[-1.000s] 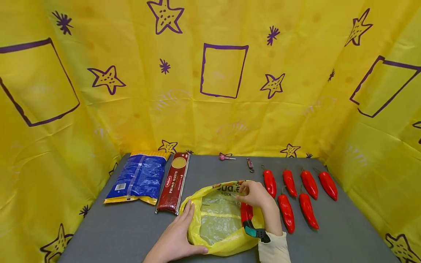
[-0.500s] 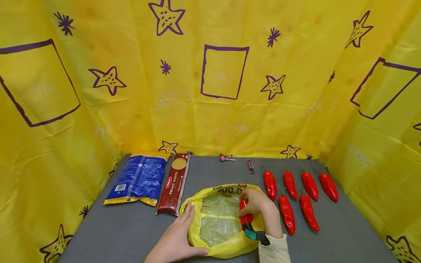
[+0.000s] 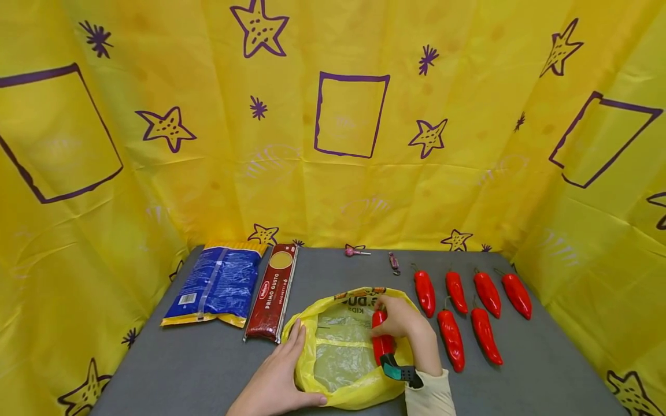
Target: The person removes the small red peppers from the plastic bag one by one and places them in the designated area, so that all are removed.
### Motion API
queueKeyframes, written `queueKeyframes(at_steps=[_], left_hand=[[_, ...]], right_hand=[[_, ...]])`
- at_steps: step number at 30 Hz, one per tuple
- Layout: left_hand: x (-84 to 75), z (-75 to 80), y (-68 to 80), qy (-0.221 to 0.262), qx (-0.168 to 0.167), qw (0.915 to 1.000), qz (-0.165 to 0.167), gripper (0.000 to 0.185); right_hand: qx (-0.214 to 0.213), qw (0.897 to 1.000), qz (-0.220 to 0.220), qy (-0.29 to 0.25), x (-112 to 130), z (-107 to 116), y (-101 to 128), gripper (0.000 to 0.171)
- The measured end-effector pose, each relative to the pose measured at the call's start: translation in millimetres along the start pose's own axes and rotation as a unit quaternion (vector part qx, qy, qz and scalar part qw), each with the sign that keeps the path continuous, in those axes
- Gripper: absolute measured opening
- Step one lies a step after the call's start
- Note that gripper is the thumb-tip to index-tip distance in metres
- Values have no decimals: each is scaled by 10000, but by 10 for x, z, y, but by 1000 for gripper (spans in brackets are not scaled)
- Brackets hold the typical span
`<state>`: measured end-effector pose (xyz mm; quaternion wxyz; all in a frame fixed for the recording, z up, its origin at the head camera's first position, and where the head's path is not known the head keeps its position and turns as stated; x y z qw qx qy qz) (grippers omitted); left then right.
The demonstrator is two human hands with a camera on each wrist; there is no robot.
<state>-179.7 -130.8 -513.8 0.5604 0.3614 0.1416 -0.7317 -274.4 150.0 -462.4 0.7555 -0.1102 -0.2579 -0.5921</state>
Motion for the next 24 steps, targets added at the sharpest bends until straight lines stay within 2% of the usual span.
queueKeyframes(at_steps=[11, 16, 24], left_hand=[[-4, 3, -1, -7, 25, 10000, 22, 143], [-5, 5, 13, -5, -7, 10000, -32, 144], [-23, 14, 14, 27, 13, 10000, 40, 144]], right_hand=[[-94, 9997, 228, -86, 14, 0, -33, 51], [-186, 9985, 507, -91, 32, 7, -44, 49], [-99, 9969, 750, -220, 54, 26, -48, 48]])
Point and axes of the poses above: each hand's wrist, its own y-axis away from the middle knuckle, its own z-axis out of the back of the hand, x = y × z, the point moved 3 cm from there along -y, towards the middle knuckle, and after that the axes turned 1 degree about y, right-handed, at the moved point
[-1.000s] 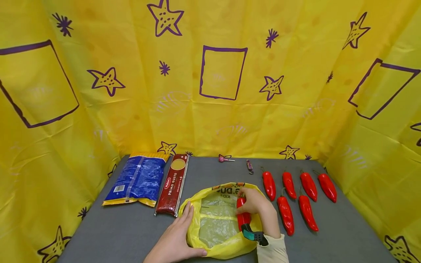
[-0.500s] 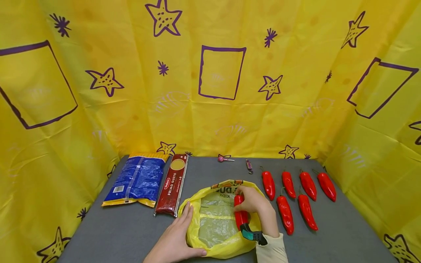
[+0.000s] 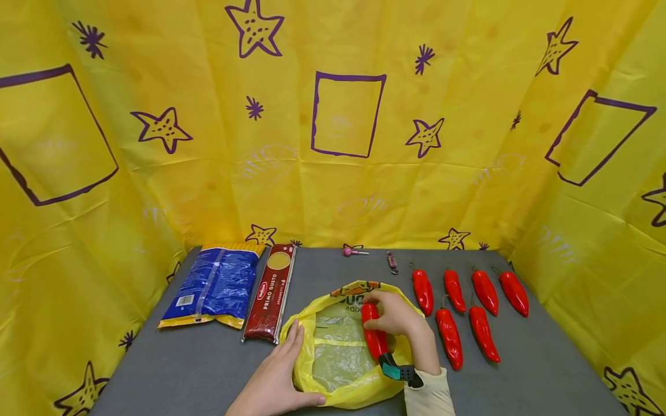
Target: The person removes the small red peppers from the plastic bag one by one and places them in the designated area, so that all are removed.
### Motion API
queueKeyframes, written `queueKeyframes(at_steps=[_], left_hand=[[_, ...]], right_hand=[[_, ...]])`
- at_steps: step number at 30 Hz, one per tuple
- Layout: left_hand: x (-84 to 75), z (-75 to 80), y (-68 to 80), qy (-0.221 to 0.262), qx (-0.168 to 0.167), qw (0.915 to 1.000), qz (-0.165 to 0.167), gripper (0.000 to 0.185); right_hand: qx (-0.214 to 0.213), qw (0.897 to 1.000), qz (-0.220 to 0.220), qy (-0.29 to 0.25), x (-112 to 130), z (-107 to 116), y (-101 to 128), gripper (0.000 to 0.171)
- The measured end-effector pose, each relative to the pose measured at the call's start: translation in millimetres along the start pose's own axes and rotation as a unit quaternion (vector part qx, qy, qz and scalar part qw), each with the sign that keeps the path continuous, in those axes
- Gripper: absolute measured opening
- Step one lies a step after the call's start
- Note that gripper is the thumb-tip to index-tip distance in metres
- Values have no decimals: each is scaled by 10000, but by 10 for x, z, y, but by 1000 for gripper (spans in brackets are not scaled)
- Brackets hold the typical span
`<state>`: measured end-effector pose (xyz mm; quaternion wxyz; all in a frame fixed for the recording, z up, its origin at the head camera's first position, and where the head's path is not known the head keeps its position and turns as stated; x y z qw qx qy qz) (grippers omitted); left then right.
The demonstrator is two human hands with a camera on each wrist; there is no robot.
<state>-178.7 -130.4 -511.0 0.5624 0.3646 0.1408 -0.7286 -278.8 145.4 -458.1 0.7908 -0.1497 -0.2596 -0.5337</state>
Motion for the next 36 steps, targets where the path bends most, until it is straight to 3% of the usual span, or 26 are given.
queueKeyframes(at_steps=[7, 24, 30, 36], left_hand=[[7, -6, -6, -10, 0, 10000, -19, 144], [18, 1, -5, 6, -5, 10000, -28, 144], [12, 6, -10, -15, -20, 10000, -21, 144], [4, 7, -16, 24, 25, 10000, 39, 144]], right_hand=[[70, 9975, 376, -588, 55, 43, 9, 53], [80, 9868, 1035, -1246, 145, 104, 41, 51], [67, 9786, 966, -1814, 218, 142, 66, 57], [-257, 9729, 1030, -2056, 289, 200, 92, 55]])
Point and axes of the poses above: each hand's wrist, its own y-axis away from the middle knuckle, its own z-axis out of the back of the hand, x = y × z, the point moved 3 cm from there along -y, towards the middle knuckle, and after that the axes turned 1 degree about y, right-handed, at the moved point
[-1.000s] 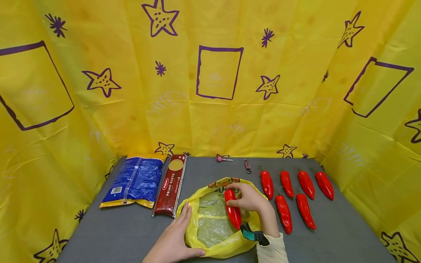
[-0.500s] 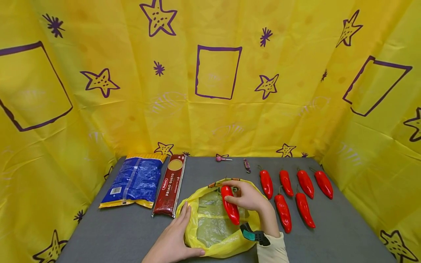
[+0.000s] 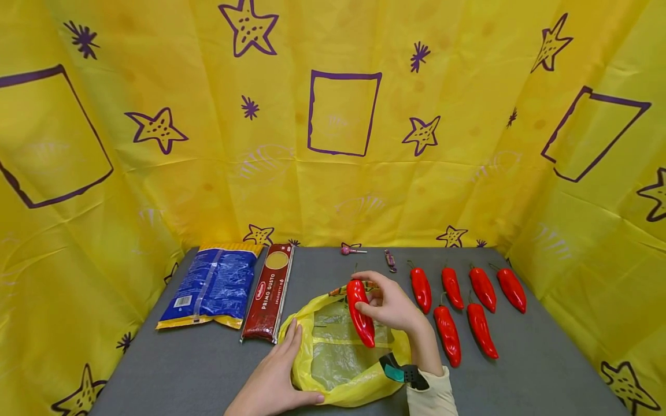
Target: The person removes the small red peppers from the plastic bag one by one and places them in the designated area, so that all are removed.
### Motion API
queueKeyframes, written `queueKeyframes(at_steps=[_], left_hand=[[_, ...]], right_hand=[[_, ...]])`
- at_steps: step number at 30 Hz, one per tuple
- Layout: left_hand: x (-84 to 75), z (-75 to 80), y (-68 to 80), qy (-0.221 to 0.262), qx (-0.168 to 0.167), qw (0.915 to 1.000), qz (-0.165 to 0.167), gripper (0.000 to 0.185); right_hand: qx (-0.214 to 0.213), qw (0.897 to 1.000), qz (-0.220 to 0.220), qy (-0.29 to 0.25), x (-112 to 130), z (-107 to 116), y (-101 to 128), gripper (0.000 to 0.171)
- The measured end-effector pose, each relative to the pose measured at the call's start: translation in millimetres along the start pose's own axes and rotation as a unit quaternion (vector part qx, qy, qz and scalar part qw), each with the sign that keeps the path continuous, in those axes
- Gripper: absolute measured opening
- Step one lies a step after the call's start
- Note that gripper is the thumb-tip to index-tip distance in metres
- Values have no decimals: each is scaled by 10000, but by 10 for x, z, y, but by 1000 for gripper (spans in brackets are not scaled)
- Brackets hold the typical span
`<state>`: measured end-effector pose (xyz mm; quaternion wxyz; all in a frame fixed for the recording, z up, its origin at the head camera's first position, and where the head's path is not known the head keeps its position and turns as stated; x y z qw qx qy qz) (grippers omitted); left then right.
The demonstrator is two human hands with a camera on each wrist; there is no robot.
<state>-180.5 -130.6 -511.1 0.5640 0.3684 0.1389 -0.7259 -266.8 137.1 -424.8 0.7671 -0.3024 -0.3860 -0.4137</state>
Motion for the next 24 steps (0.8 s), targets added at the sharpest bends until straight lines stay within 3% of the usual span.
queueKeyframes(at_steps=[5, 13, 24], left_hand=[[-2, 1, 5, 23, 28, 10000, 23, 143], [0, -7, 7, 25, 48, 10000, 1, 143], [20, -5, 2, -67, -23, 9999, -98, 144]], right_hand=[[-238, 9995, 219, 22, 24, 1, -13, 56], [-259, 9991, 306, -159, 12, 10, -19, 54], [-521, 9978, 383, -130, 41, 266, 126, 51]])
Point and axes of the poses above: each hand's wrist, its own y-axis away from the middle knuckle, its own z-axis out of the back of the hand, x = y × z, the point moved 3 cm from there along -y, towards the middle knuckle, and after that the axes turned 1 degree about y, right-handed, at the moved point
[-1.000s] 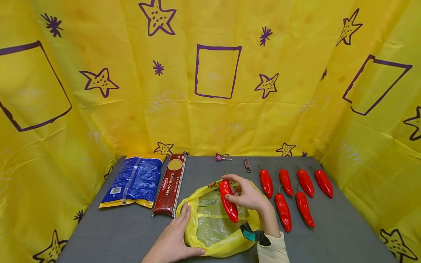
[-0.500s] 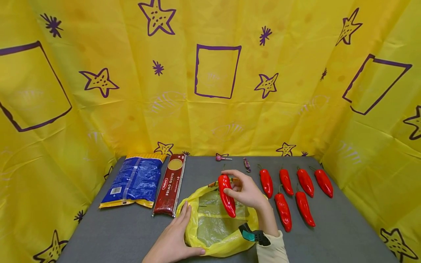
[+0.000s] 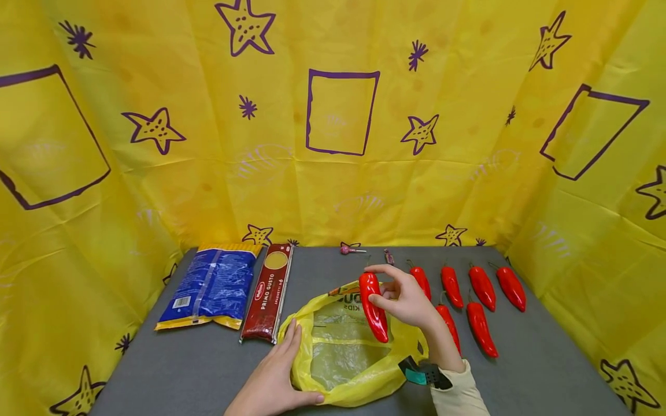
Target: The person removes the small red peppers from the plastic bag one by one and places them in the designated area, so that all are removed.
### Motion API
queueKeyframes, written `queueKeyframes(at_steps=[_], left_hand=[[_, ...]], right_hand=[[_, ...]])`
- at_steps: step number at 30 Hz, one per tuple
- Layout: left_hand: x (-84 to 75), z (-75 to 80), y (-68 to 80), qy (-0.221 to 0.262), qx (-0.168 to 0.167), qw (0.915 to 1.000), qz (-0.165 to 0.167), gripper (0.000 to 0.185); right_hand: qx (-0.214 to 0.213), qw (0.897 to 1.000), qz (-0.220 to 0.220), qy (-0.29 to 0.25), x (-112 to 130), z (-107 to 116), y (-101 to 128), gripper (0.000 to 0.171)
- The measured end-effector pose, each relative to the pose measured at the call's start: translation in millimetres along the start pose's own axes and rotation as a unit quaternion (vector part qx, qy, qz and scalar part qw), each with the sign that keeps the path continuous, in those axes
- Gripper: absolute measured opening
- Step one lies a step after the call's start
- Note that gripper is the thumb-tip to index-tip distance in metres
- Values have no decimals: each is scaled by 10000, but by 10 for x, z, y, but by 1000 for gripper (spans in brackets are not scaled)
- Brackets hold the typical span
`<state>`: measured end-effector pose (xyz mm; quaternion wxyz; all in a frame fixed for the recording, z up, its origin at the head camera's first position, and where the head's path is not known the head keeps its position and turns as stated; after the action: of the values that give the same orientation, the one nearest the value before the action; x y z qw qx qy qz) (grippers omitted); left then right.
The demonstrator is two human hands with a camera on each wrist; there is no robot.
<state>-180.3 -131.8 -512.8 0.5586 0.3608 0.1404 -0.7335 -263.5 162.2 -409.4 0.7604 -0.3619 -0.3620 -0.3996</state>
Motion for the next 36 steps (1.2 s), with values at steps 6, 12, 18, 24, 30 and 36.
queueKeyframes(at_steps=[6, 12, 18, 24, 30, 36], left_hand=[[8, -2, -1, -14, -14, 10000, 19, 145], [12, -10, 3, -25, -10, 10000, 72, 145], [12, -12, 0, 5, 18, 10000, 88, 144], [9, -1, 17, 10, -29, 10000, 45, 144], [15, -1, 13, -71, -112, 9999, -10, 145], [7, 0, 5, -46, -88, 10000, -4, 145]], right_hand=[[-39, 9997, 219, 52, -23, 135, 115, 51], [-117, 9995, 247, 150, -117, 253, 248, 51], [-186, 9994, -28, 274, -251, 375, 403, 54], [-498, 9972, -69, 547, -395, 563, 557, 53], [-977, 9901, -297, 963, -479, 857, 778, 52], [-1366, 9803, -610, 1293, -601, 1208, 1061, 52]])
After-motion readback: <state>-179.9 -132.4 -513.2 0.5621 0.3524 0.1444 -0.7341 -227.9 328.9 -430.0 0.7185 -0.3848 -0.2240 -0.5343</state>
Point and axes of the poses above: each hand's wrist, its own y-axis away from the middle knuckle, its own z-axis out of the back of the hand, x = y × z, the point moved 3 cm from there along -y, towards the middle knuckle, and after that the axes turned 1 degree about y, right-handed, at the moved point
